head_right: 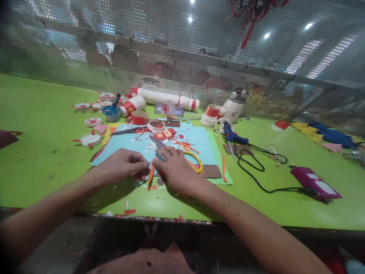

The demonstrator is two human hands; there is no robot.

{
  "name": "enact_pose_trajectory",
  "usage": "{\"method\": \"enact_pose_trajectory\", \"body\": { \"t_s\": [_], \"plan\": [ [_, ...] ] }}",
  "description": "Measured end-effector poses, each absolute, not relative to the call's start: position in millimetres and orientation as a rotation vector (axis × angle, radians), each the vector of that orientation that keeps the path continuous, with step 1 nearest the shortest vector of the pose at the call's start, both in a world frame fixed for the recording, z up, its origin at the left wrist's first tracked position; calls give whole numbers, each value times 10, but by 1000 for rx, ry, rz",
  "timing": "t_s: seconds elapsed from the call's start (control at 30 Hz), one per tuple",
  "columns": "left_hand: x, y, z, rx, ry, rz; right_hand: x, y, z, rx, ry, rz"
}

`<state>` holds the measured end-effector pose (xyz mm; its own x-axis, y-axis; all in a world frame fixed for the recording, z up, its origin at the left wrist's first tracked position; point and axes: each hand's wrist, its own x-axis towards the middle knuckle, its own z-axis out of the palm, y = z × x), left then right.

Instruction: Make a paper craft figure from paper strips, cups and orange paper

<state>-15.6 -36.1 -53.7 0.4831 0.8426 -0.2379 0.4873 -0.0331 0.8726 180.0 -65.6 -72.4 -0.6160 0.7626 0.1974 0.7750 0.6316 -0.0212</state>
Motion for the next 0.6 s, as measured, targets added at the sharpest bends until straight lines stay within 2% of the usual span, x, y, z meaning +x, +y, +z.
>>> {"method": "enact_pose_trajectory", "body": {
  "t_s": [0.07,0.17,0.3,0.4,0.6],
  "plan": [
    [-239,-332,-470,1839,1248,330,1803,-655,-719,-1265,-2659,-100],
    [-303,-244,-434,2236,1291,389,1800,-646,-734,-1260,-2657,-88],
    [-263,-143,-530,2722,881,439,1800,-618,-745,-1271,-2614,-67],
    [-226,-146,-610,2858,643,400,1841,-602,-664,-1269,-2439,-87],
    [-285,-256,-647,2960,621,415,2038,-610,-398,-1255,-1926,-233]
  ]
}}
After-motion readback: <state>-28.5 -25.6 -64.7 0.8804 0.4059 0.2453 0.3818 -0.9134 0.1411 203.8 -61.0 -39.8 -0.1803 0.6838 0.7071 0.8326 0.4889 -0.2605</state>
